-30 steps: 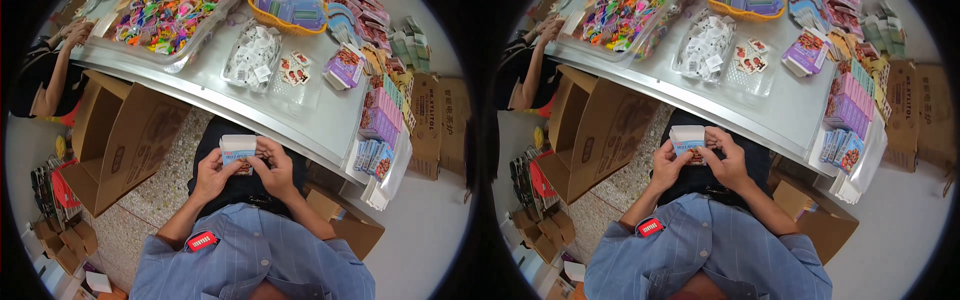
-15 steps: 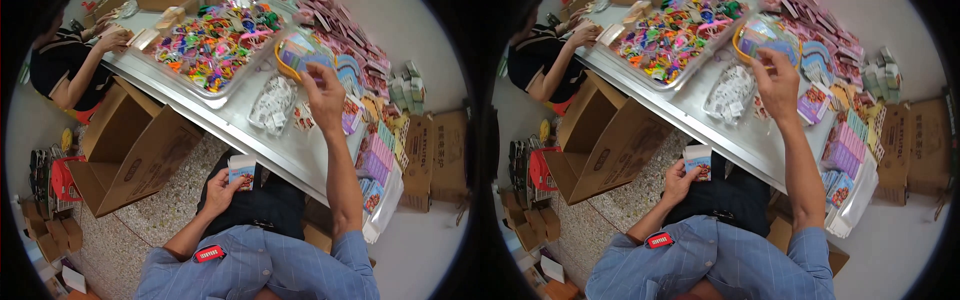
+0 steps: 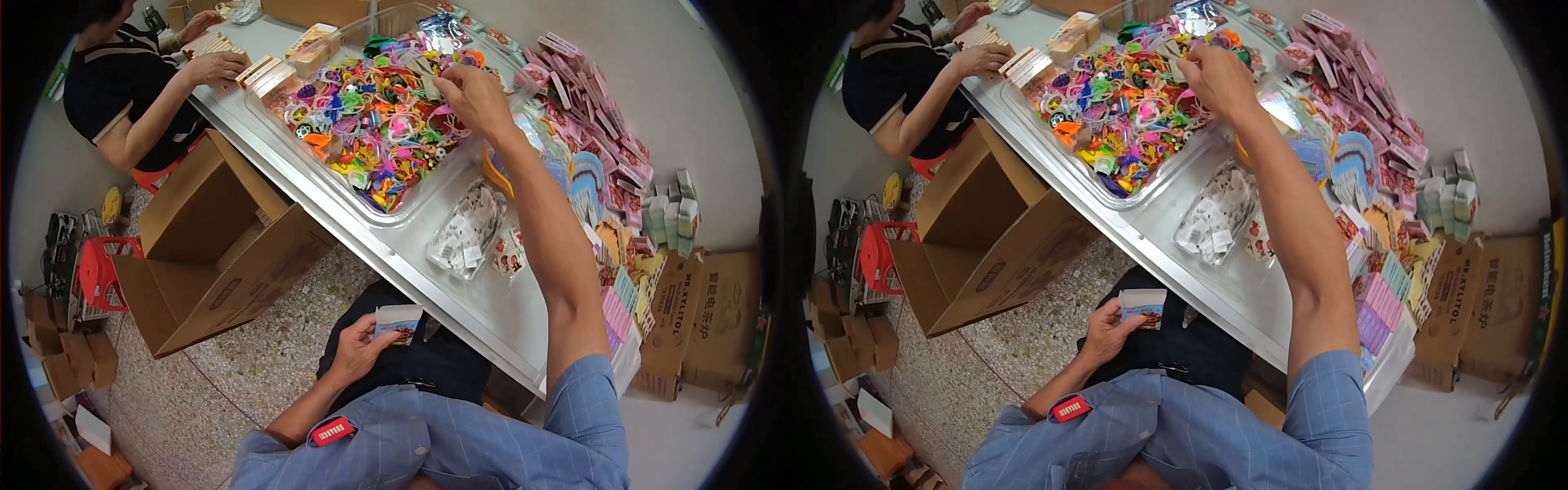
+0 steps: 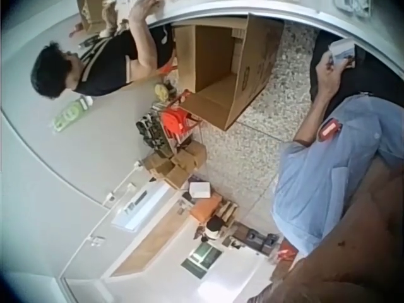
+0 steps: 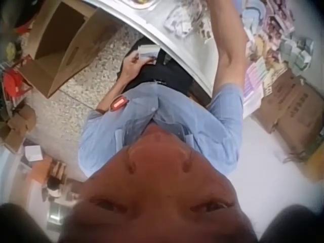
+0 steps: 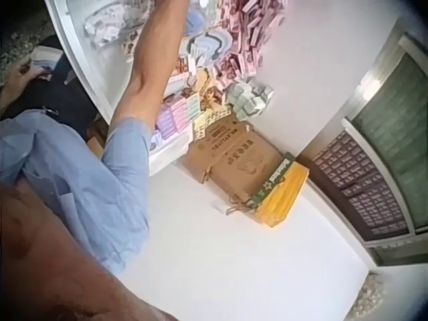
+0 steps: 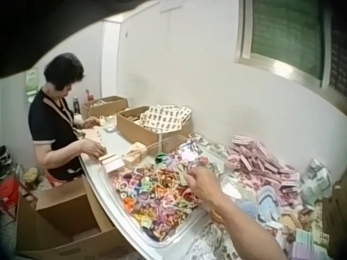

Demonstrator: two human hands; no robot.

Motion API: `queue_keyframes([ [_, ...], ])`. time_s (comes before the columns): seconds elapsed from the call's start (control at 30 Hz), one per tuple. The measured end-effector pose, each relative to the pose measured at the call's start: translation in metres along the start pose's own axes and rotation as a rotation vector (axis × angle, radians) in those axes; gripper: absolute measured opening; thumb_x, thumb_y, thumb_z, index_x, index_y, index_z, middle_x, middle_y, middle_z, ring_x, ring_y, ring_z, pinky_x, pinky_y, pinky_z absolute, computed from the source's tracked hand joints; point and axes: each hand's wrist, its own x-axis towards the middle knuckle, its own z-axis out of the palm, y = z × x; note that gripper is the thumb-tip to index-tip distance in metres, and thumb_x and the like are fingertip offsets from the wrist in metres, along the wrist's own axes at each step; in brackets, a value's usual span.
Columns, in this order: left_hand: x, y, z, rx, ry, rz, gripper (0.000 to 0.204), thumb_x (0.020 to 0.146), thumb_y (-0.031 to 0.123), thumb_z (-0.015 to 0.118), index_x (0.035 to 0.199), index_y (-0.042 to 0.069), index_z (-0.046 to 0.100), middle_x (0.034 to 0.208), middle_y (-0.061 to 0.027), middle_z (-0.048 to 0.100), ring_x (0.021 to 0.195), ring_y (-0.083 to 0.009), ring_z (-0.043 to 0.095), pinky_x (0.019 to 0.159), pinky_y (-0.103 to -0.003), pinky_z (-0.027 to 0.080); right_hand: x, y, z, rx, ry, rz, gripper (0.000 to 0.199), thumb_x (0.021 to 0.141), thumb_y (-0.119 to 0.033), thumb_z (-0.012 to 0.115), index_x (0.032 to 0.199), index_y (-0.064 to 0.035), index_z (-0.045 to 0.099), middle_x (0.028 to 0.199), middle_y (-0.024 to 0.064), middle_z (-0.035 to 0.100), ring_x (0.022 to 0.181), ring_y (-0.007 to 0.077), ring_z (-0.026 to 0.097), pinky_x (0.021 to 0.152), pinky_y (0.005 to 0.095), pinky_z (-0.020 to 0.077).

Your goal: Packaging small colorful items and stickers into plastic bags and then into boxes.

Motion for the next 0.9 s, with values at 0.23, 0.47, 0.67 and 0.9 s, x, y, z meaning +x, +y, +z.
queue_keyframes([
  [0.23,0.013,0.01,-0.011,-0.022,0.059,-0.005,0.034,0.096,0.0,0.066,0.128,-0.006,0.055,0.118,-0.0149,0.068,0.106,-0.018,0.067,0.096,-0.03,0.054,0.025,0.012,0.031,-0.062,-0.057,0.09,0.034,0.088,-0.034,0.071,0.098,-0.0013,0.074,0.09,0.0179,0.073,0.083,0.0329,0.07,0.079,0.0422,0.053],
  [0.47,0.024,0.02,-0.01,0.004,0.066,-0.009,0.035,0.096,0.001,0.066,0.129,-0.006,0.054,0.118,-0.0155,0.068,0.106,-0.0186,0.067,0.095,-0.031,0.055,0.034,0.026,0.007,0.709,0.113,0.056,0.016,0.091,-0.016,0.071,0.097,-0.002,0.076,0.083,-0.0014,0.072,0.078,0.0093,0.064,0.073,0.0238,0.0494],
  [0.67,0.026,0.021,-0.011,-0.019,0.045,0.003,0.036,0.097,0.002,0.065,0.13,-0.006,0.053,0.117,-0.0162,0.068,0.104,-0.0202,0.069,0.093,-0.032,0.057,0.047,0.057,-0.036,1.492,0.133,0.079,0.021,0.092,-0.013,0.063,0.105,0.0026,0.07,0.119,0.0153,0.067,0.121,0.027,0.06,0.102,0.0519,0.0511],
  [0.9,0.026,0.019,-0.012,-0.022,0.049,0.006,0.036,0.097,0.002,0.065,0.13,-0.007,0.053,0.117,-0.0168,0.068,0.103,-0.0201,0.069,0.093,-0.032,0.057,0.061,0.06,-0.043,1.768,0.241,0.191,0.015,0.096,-0.017,0.064,0.098,-0.0021,0.068,0.114,0.0154,0.069,0.108,0.0311,0.067,0.095,0.0471,0.0543],
])
